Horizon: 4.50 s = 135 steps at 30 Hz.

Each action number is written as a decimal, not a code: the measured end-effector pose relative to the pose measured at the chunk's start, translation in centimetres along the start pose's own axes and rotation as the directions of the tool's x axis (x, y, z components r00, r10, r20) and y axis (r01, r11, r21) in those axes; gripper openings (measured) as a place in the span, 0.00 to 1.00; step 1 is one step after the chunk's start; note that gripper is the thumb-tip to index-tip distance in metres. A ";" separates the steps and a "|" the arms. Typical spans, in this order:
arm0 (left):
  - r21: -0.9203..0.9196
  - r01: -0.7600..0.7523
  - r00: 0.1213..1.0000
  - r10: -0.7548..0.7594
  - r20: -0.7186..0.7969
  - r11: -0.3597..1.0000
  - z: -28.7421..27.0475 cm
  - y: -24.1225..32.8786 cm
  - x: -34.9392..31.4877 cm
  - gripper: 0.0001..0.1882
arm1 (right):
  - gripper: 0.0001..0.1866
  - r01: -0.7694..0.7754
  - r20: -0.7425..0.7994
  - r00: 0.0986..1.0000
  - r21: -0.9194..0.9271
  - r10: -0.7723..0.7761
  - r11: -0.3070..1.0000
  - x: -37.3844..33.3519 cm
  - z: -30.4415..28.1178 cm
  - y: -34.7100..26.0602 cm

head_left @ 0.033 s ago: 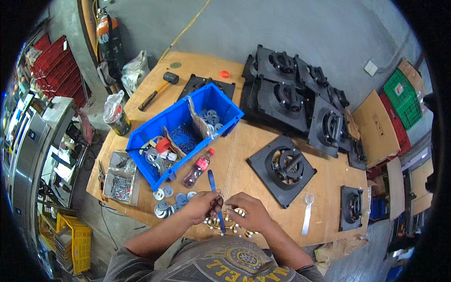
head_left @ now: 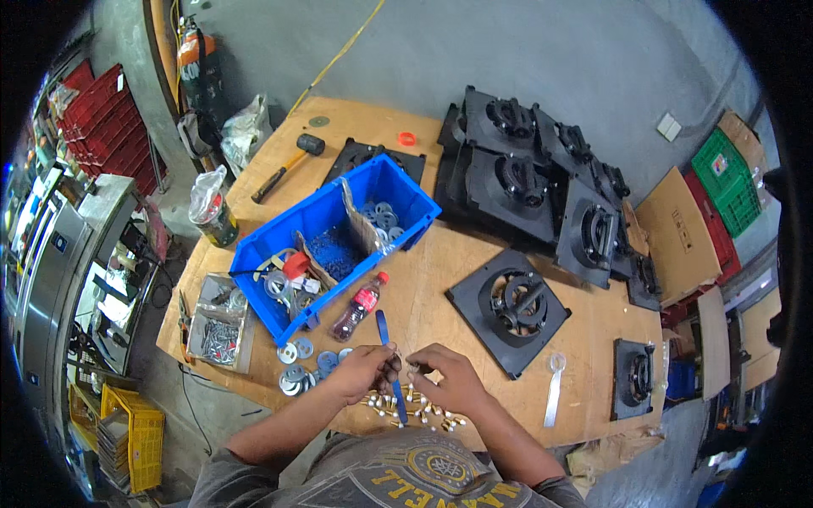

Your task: The person assembles small white and gold components into black square frames on a workbench. They pick up parts, insert them into the frames, and occasionally adjust the placement. The task is performed one unit at a time.

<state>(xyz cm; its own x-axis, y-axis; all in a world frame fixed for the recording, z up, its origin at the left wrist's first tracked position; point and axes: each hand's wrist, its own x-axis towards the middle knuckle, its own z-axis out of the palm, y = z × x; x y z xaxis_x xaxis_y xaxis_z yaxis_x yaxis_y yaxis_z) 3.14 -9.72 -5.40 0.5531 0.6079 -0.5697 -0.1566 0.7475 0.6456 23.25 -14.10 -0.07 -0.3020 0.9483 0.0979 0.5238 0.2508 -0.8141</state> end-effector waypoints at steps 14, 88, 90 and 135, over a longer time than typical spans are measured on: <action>0.275 -0.386 0.889 0.435 -0.142 0.880 -4.4 -1.2 -0.4 0.11 | 0.22 0.077 -0.161 0.984 -0.003 -0.076 0.997 14.7 1.9 3.9; 0.272 0.016 0.946 -0.103 0.307 0.962 0.7 -2.7 2.7 0.10 | 0.24 -0.183 -0.250 0.960 -0.203 0.129 0.962 -4.7 0.5 1.7; 0.254 0.064 0.958 -0.131 0.256 0.965 0.6 -2.6 1.6 0.11 | 0.24 -0.221 -0.226 0.957 -0.154 0.183 0.963 -4.3 1.2 2.9; 0.689 -0.276 0.741 0.605 -0.291 0.670 -8.1 -14.1 0.0 0.15 | 0.20 0.040 0.495 0.819 -0.554 0.290 0.832 -6.3 9.0 10.9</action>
<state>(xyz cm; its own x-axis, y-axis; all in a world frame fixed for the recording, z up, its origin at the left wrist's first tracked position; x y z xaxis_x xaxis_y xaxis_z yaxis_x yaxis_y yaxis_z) -1.28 -18.10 -18.62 0.0769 0.9807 -0.1799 0.3067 0.1484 0.9402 23.69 -19.07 -14.72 -0.4898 0.7530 -0.4394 0.8645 0.3545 -0.3563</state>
